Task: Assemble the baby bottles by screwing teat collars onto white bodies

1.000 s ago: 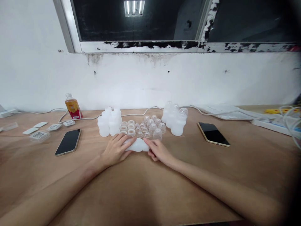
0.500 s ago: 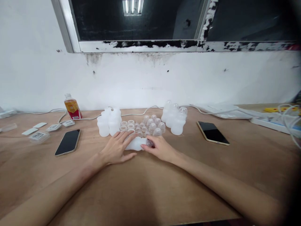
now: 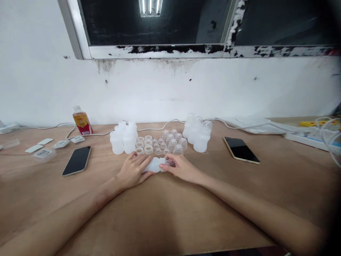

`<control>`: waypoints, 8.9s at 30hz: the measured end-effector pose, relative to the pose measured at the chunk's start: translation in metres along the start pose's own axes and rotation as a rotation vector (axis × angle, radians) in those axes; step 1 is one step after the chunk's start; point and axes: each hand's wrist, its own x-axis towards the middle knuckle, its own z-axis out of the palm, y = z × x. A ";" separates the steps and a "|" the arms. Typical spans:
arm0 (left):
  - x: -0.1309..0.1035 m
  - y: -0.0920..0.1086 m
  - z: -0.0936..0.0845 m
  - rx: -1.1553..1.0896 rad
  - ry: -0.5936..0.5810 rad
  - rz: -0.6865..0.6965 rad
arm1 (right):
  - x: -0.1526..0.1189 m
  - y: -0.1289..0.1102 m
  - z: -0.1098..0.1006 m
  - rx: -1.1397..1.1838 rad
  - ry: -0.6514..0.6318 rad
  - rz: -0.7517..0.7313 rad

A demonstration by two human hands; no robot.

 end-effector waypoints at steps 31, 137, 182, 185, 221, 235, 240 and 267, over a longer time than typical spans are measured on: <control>0.001 -0.018 0.013 -0.293 0.048 -0.610 | 0.015 0.026 0.013 1.129 0.345 0.000; 0.007 0.006 0.009 -1.175 -0.280 -0.465 | 0.014 0.050 -0.128 -0.900 0.219 0.377; -0.004 -0.006 -0.001 -0.326 -0.445 -0.106 | 0.002 0.026 0.018 -0.301 -0.186 -0.282; -0.003 -0.005 -0.001 -0.310 -0.417 -0.108 | 0.000 0.024 0.018 -0.308 -0.158 -0.299; 0.017 -0.010 0.032 -0.573 0.158 -0.486 | 0.014 0.021 0.011 -0.335 0.041 -0.224; 0.016 -0.013 0.036 -0.552 0.015 -0.580 | 0.028 0.043 0.011 0.176 0.385 -0.033; 0.017 -0.012 0.034 -0.527 -0.001 -0.584 | 0.027 0.042 0.012 0.154 0.364 -0.053; 0.017 -0.004 0.022 -0.362 0.163 -0.227 | 0.016 0.022 0.016 -0.165 0.266 -0.366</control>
